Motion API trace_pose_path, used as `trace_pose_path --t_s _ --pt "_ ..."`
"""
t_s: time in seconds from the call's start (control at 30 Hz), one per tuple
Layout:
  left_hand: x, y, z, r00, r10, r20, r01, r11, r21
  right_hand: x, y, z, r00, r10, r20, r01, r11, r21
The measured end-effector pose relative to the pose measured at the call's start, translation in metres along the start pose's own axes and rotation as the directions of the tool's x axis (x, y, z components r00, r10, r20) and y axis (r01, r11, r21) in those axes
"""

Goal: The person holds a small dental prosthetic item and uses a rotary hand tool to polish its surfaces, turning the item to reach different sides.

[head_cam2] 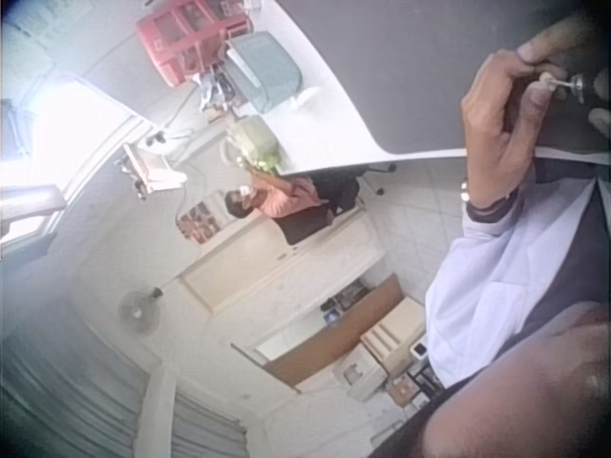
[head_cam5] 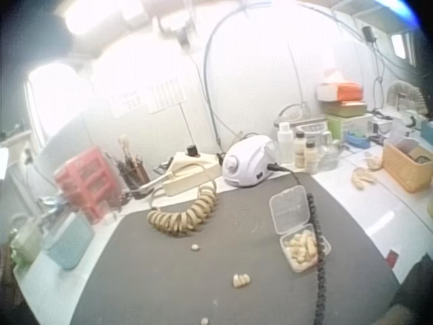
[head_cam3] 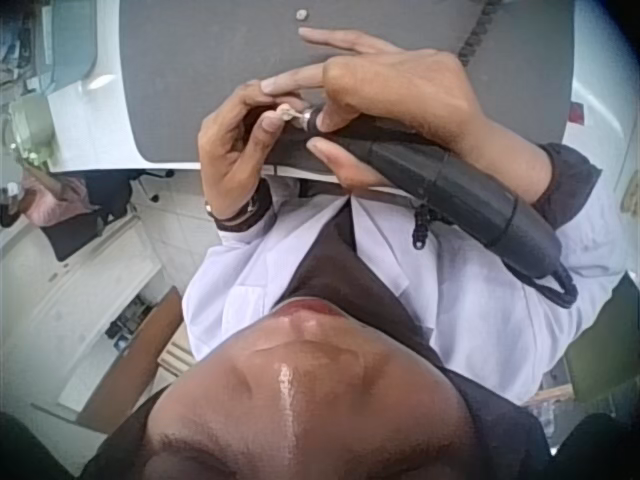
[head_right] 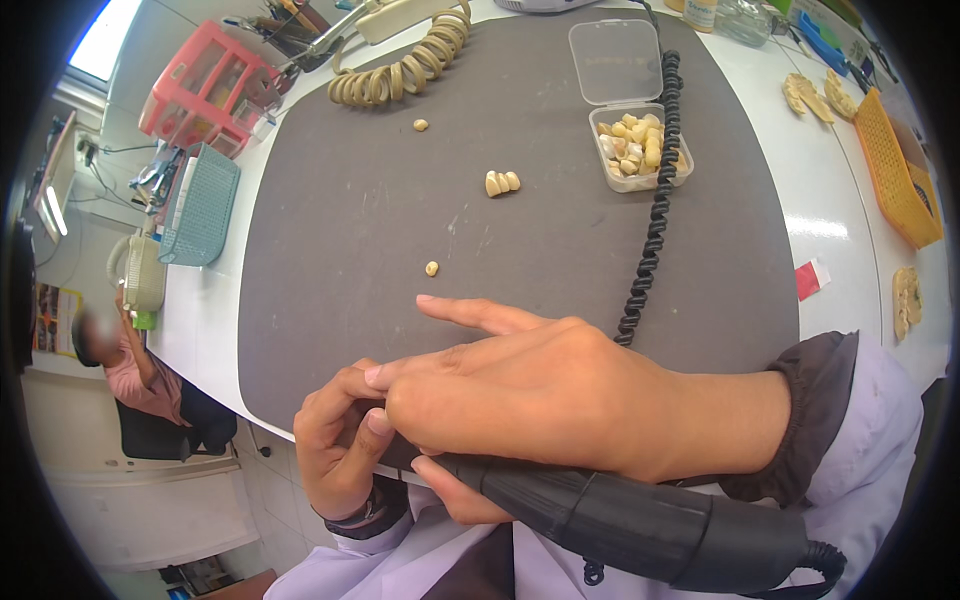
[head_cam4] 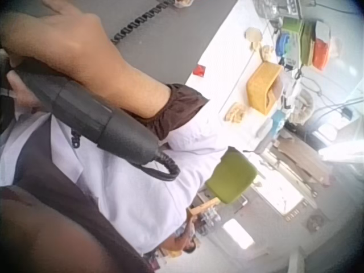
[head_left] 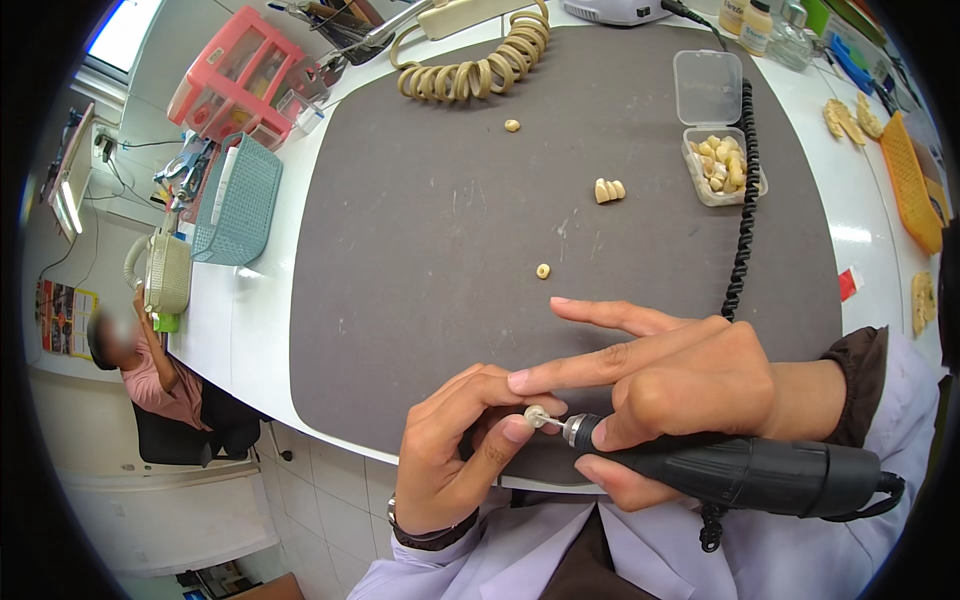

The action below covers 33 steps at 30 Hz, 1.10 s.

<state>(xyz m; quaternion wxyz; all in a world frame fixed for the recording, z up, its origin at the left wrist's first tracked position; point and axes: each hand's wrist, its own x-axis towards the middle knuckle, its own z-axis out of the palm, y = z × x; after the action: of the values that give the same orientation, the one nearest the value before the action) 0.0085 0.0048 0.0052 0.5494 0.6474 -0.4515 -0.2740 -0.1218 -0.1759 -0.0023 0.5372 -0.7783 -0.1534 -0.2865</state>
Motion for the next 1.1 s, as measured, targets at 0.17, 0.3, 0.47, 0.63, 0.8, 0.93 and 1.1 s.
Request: trace_pose_path --t_s 0.17,0.3,0.47,0.63,0.8,0.93,1.1 --pt "0.0009 0.001 0.0013 1.0 0.018 -0.007 -0.018 1.0 0.007 0.0054 -0.0046 0.0001 0.999 0.04 -0.02 -0.04 0.999 0.002" --pt "-0.0001 -0.0014 0.0006 1.0 0.013 -0.001 -0.013 1.0 -0.008 0.0033 -0.0052 -0.0016 0.997 0.08 -0.007 -0.08 0.996 0.025" --pt "-0.002 -0.003 -0.0005 1.0 0.005 -0.022 -0.005 1.0 -0.011 0.0055 -0.0076 -0.0037 0.997 0.081 0.005 -0.081 0.997 -0.005" --pt "-0.0005 -0.0021 0.0035 0.995 -0.043 -0.092 0.035 0.995 -0.092 0.007 -0.0054 -0.0035 0.998 0.064 0.007 -0.063 0.997 -0.041" --pt "-0.0021 -0.0022 0.0027 0.986 -0.075 -0.152 0.046 0.982 -0.184 0.0063 -0.0069 -0.0054 0.997 0.073 -0.016 -0.074 0.996 -0.048" --pt "-0.002 -0.0021 0.0037 0.981 -0.068 -0.179 0.033 0.981 -0.191 0.0046 -0.005 -0.0022 0.998 0.057 -0.023 -0.058 0.997 -0.041" --pt "-0.0024 -0.0046 0.0029 0.983 -0.023 -0.181 -0.002 0.991 -0.134 0.0039 -0.0042 -0.0034 0.998 0.056 0.008 -0.056 0.998 -0.036"
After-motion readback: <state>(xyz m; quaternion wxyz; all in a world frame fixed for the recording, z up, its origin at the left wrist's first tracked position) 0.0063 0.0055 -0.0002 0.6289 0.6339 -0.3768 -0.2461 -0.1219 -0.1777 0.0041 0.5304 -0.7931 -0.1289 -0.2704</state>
